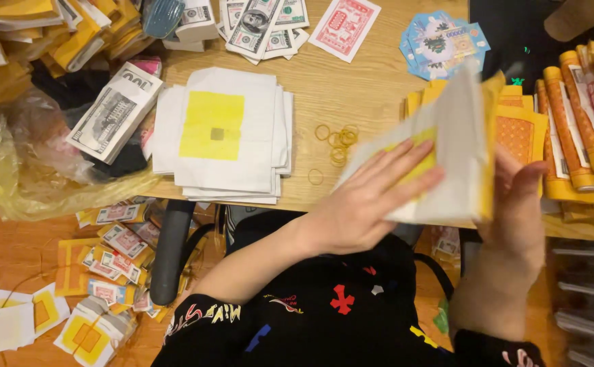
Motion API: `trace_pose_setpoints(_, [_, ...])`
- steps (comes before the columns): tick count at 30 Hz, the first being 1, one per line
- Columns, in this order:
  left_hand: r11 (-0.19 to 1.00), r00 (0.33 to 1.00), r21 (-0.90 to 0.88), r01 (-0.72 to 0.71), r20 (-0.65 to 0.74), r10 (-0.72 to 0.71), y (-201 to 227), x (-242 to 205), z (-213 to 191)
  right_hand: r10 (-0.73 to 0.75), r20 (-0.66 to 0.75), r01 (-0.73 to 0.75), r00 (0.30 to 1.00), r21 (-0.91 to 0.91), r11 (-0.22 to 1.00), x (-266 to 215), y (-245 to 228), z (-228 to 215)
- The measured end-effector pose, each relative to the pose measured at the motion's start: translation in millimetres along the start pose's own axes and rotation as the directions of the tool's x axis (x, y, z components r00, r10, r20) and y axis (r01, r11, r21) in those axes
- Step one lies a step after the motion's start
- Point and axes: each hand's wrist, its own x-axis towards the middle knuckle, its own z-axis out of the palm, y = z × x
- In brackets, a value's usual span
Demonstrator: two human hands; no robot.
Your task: The person organizes various stacks of paper goods and play currency by hand, placing specific sheets into white paper envelopes and folding them together with larger yellow sheets. They handle multiple different denominations of play money and patterned paper sheets, combining them before placing the assembled items into bags.
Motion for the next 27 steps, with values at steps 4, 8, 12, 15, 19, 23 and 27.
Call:
trace_pose_setpoints(4, [0.32,0.97,0.933,-0.167,0.214,-0.117,6,4,12,0.239,0.035,-0.226,0.97,-0.213,0.95,12,-23,10])
trace_pose_setpoints(8, [0.283,0.889,0.937,-0.207,0.301,-0.345,1,4,3,0.155,0.091,-0.078,0.984,-0.56,0.825,24,-31,3])
trace_pose_setpoints(12, [0.913,0.845,0.373,0.164,-0.531,0.066,-32,-16,-7,0.112,-0.073,-0.133,0.991,-0.635,0.761,15,-32,-25])
trace_pose_setpoints(15, [0.858,0.673,-0.439,0.268,-0.552,-0.493,-41,-17,-28,0.003,-0.034,-0.023,0.999,-0.589,0.808,14,-27,-40])
trace_pose_setpoints(19, [0.721,0.751,-0.435,0.54,-0.138,-0.646,-20,-13,-66,0.125,0.212,0.001,0.969,-0.513,0.859,31,-27,-52])
trace_pose_setpoints(23, [0.903,0.9,-0.262,0.342,0.367,-0.234,8,1,-104,0.121,0.739,0.28,0.663,-0.394,0.876,37,-59,-49])
trace_pose_setpoints(27, [0.921,0.866,-0.173,0.349,0.435,-0.246,14,7,-107,0.094,0.854,0.441,0.511,-0.355,0.824,50,-47,-65])
